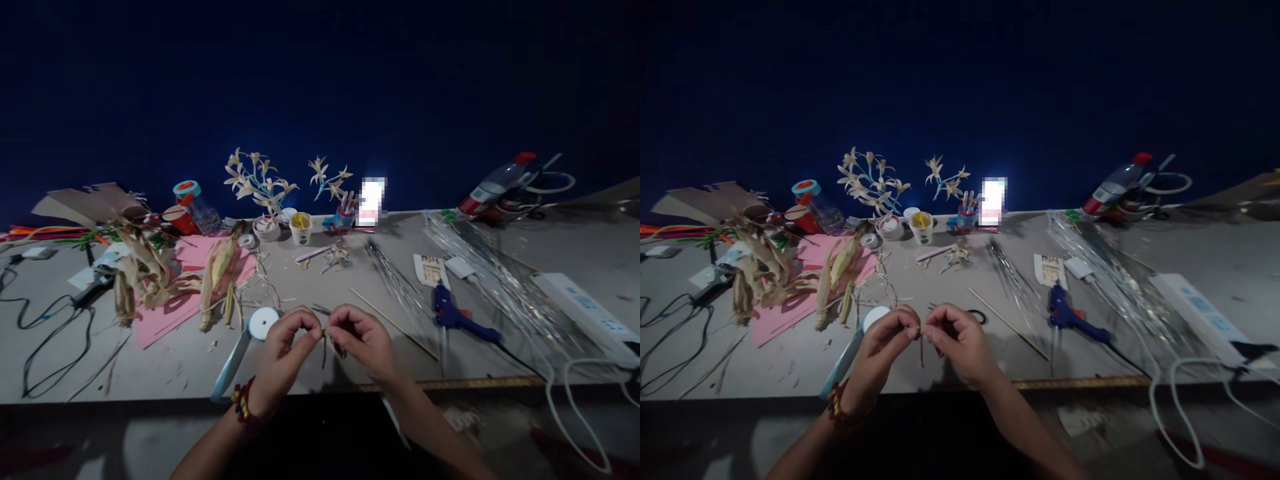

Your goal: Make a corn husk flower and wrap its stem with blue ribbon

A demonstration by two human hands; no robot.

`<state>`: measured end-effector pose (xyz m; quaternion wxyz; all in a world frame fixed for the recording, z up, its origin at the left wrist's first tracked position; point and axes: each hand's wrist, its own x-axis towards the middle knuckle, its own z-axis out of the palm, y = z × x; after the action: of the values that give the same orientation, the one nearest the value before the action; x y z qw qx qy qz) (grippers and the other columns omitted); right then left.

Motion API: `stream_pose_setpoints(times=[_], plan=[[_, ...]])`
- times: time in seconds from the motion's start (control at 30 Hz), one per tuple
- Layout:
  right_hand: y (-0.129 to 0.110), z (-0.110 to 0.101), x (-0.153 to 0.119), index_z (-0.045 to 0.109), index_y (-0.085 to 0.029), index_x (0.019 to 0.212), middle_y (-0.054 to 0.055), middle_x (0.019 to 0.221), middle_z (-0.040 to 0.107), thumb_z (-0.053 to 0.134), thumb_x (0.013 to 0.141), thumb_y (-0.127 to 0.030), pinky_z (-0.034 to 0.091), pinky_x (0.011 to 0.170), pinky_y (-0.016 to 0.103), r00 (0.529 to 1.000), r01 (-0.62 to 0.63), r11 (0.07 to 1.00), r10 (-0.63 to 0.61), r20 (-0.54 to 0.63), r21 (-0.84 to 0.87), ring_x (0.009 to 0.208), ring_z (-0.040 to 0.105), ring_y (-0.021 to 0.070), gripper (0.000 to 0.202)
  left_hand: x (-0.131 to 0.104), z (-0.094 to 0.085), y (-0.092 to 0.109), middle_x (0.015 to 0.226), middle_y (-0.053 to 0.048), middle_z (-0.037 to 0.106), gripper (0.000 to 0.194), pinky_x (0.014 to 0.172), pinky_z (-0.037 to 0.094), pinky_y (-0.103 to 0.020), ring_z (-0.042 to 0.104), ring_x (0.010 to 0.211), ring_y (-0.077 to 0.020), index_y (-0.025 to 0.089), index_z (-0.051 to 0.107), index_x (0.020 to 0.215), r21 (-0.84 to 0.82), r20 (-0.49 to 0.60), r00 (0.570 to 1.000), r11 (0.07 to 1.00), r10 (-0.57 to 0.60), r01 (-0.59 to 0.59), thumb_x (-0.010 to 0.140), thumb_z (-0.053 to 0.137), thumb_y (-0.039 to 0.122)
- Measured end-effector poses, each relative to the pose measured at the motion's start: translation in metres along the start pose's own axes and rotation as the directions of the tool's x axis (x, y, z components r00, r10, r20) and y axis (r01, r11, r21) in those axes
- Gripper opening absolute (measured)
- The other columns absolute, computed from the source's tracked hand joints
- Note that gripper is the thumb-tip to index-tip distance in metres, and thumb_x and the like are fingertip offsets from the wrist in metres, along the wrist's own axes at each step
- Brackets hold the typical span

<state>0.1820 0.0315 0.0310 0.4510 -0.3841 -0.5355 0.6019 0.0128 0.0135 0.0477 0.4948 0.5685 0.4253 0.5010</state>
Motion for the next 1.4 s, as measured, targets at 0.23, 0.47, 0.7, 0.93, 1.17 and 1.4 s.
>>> stream_pose_setpoints(times=[0.23,0.47,0.7,0.93,1.17,1.4], plan=[[0.000,0.006,-0.002,0.061,-0.019,0.081,-0.003,0.068,0.057,0.072,0.084,-0.053,0.041,0.047,0.020,0.998,-0.035,0.998,0.032,0.062,0.046,0.052,0.049,0.0090,0.036,0.006,0.002,0.000,0.063,-0.002,0.055,0.010,0.063,0.040,-0.027,0.049,0.064,-0.0151,0.017,0.063,0.062,-0.443,0.101,0.922,0.813,-0.373,0.377,0.067,0.070,0.022],[0.012,0.008,-0.005,0.061,-0.020,0.084,0.001,0.072,0.066,0.066,0.092,-0.046,0.052,0.061,0.026,0.986,0.151,0.988,-0.150,0.069,-0.005,0.063,0.064,0.0144,0.027,0.013,-0.001,-0.001,0.048,0.001,0.052,0.005,0.053,0.030,-0.024,0.041,0.047,-0.0089,0.015,0.063,0.055,-0.523,0.310,0.792,0.602,-0.526,0.604,0.054,0.067,0.017],[0.008,0.001,-0.002,0.070,-0.022,0.099,0.003,0.079,0.071,0.065,0.094,-0.041,0.053,0.062,0.028,0.944,0.326,0.931,-0.309,0.120,-0.167,0.066,0.066,0.0157,0.020,0.016,-0.004,0.003,0.048,0.001,0.051,0.007,0.049,0.024,-0.026,0.035,0.044,-0.0079,0.014,0.066,0.057,-0.468,0.382,0.747,0.583,-0.544,0.664,0.051,0.064,0.016],[0.003,-0.002,-0.003,0.072,-0.022,0.088,0.003,0.072,0.071,0.064,0.095,-0.036,0.051,0.059,0.027,0.900,0.430,0.842,-0.429,0.081,-0.324,0.062,0.065,0.0157,0.018,0.014,-0.001,-0.003,0.048,0.003,0.043,0.007,0.051,0.024,-0.026,0.034,0.047,-0.0090,0.014,0.065,0.063,-0.549,0.496,0.721,0.468,-0.484,0.693,0.058,0.066,0.019],[-0.003,-0.005,-0.002,0.072,-0.024,0.094,0.002,0.076,0.076,0.062,0.096,-0.026,0.052,0.064,0.027,0.837,0.543,0.747,-0.516,0.179,-0.383,0.066,0.069,0.0160,0.010,0.012,-0.005,-0.011,0.051,0.005,0.042,0.009,0.059,0.035,-0.027,0.036,0.047,-0.0087,0.015,0.062,0.068,-0.536,0.646,0.639,0.348,-0.418,0.770,0.064,0.068,0.019],[-0.001,-0.005,-0.005,0.072,-0.024,0.089,0.002,0.073,0.075,0.064,0.090,-0.022,0.051,0.060,0.027,0.848,0.493,0.734,-0.525,0.072,-0.467,0.062,0.067,0.0163,0.009,0.006,-0.003,-0.010,0.060,0.000,0.051,0.018,0.063,0.041,-0.030,0.048,0.056,-0.0132,0.016,0.062,0.068,-0.475,0.426,0.798,0.646,-0.426,0.598,0.073,0.072,0.029]])
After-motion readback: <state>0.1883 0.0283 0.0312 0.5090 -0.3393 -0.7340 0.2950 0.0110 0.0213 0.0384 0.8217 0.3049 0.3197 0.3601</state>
